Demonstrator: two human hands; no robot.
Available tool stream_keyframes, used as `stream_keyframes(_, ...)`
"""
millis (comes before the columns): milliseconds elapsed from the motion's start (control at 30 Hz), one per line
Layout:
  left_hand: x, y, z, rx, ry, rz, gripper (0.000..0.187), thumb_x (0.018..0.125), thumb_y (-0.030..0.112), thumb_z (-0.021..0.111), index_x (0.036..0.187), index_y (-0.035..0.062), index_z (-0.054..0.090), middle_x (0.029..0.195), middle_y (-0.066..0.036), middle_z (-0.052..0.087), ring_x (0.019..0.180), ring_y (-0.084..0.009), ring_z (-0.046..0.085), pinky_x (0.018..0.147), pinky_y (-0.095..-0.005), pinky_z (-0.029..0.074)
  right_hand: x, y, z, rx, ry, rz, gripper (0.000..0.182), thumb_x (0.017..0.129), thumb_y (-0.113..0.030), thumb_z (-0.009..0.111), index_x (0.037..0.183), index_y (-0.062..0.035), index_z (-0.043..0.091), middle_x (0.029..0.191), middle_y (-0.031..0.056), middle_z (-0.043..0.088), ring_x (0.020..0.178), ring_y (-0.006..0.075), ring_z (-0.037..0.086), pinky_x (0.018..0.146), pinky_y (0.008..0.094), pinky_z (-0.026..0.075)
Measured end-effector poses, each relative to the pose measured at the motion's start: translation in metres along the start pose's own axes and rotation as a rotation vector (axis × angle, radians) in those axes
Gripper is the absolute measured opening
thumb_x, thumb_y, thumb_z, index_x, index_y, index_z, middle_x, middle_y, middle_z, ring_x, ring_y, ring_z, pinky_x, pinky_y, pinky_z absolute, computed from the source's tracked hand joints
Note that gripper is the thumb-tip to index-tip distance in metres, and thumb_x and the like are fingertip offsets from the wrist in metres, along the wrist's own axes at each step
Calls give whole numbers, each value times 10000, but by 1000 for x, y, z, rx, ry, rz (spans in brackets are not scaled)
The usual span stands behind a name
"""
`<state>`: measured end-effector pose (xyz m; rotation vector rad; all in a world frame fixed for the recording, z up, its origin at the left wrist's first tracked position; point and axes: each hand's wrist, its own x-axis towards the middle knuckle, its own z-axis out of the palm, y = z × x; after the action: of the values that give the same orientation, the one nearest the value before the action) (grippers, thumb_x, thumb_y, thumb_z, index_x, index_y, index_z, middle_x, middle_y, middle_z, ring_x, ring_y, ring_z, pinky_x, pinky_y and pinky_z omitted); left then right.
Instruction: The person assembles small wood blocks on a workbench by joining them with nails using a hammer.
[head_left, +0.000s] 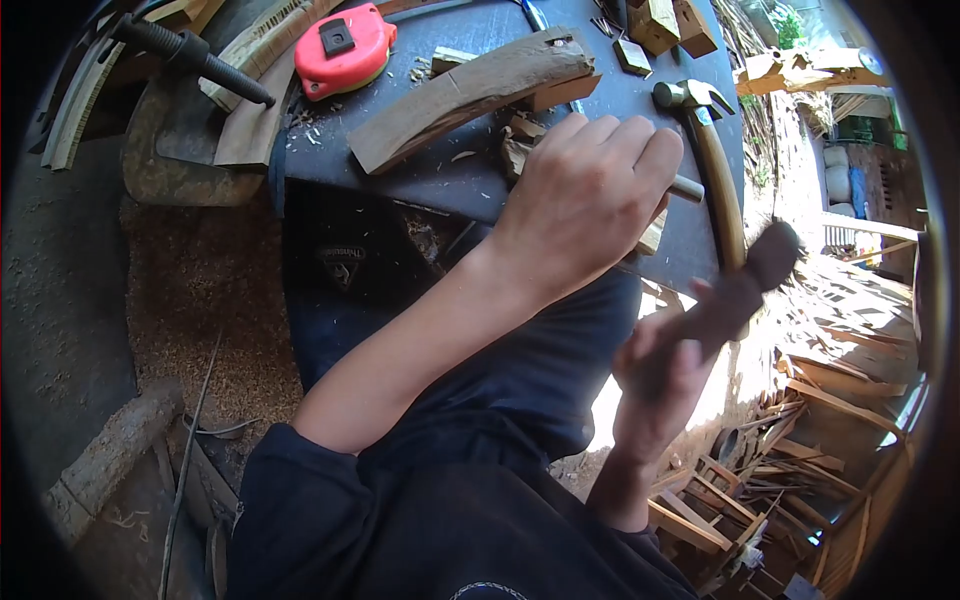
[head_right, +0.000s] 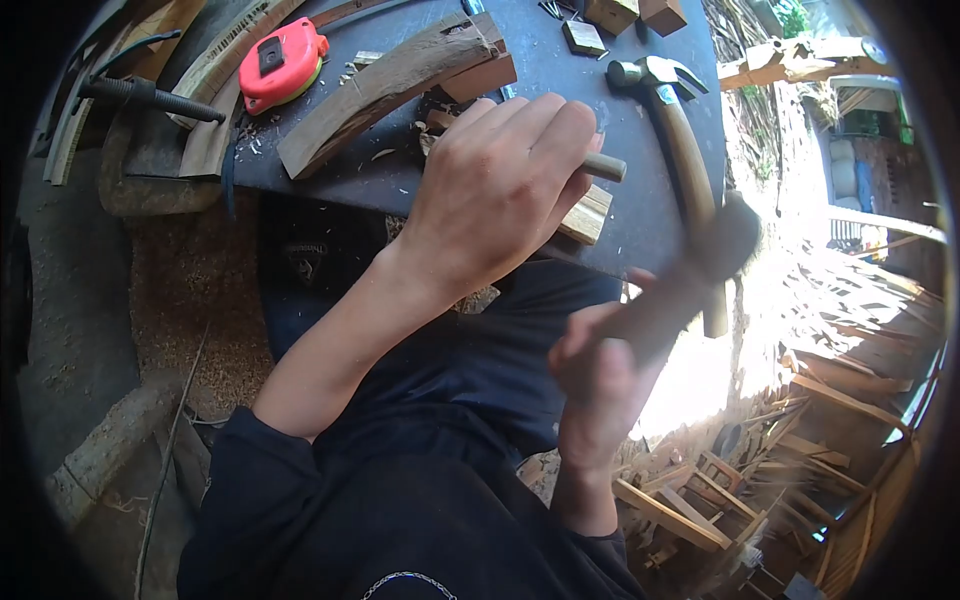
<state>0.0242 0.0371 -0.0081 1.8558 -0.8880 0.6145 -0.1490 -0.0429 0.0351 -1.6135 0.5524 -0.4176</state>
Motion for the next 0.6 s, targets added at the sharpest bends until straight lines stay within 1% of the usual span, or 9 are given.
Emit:
stream_keyframes(33,1,-2,-2,-17,13,-19,289,820,128,781,1006,72,568,890,-84,609,835,-285,641,743,-419,479,-8,0,1,-183,-26,86,757,898,-553,704,1380,-46,417,845,73,571,609,94,522,503,225,413)
stream_keyframes(133,1,-7,-7,-51,37,-52,279,823,118,774,1003,71,566,898,-91,610,849,-293,642,746,-422,481,-3,-5,-13,61,-6,64,828,919,-558,692,1471,-25,381,802,56,536,596,88,498,489,223,392)
stream_keyframes(200,-2,-3,-4,-59,30,-45,265,827,103,765,992,72,560,894,-93,603,845,-291,635,738,-419,476,3,-4,-10,269,176,-158,727,1011,-437,606,1533,-13,331,810,49,518,570,90,474,469,229,384)
stream_keyframes(333,-3,5,-3,-25,-25,83,233,818,145,741,937,75,553,847,-87,549,795,-269,592,712,-398,450,26,-11,-34,-281,326,-270,548,1028,-356,584,1429,-2,465,933,64,567,675,93,527,575,230,422)
stream_keyframes(367,-3,7,-3,-59,-29,126,224,820,166,728,921,76,550,835,-85,533,784,-265,578,706,-393,442,27,-13,-42,-426,325,-199,435,1023,-288,606,1343,0,542,1010,68,585,781,91,550,690,245,440)
stream_keyframes(400,-2,9,-4,-92,-33,170,217,822,187,714,904,76,546,823,-83,518,772,-260,565,700,-388,434,32,-16,-42,-495,300,-201,402,1013,-234,650,1326,2,562,1034,65,592,911,129,571,835,297,459)
stream_keyframes(467,-3,12,-10,-108,-102,184,219,831,243,675,882,76,542,818,-88,503,768,-272,552,706,-391,430,46,-11,-45,-591,251,-259,389,1005,-212,683,1312,4,579,1090,93,590,1023,203,591,916,355,466)
stream_keyframes(500,-3,13,-13,-114,-139,192,229,835,270,656,871,76,540,815,-91,496,766,-278,546,710,-393,428,51,-16,-45,-861,233,-344,389,995,-203,694,1323,-23,590,1133,124,579,1112,268,598,973,404,462)
stream_keyframes(600,2,16,-14,-121,-161,205,243,876,298,599,867,64,534,820,-108,500,786,-296,543,741,-408,429,71,-21,-40,-1027,164,-379,409,960,-196,726,1338,-86,618,1204,161,578,1156,340,593,1016,455,451)
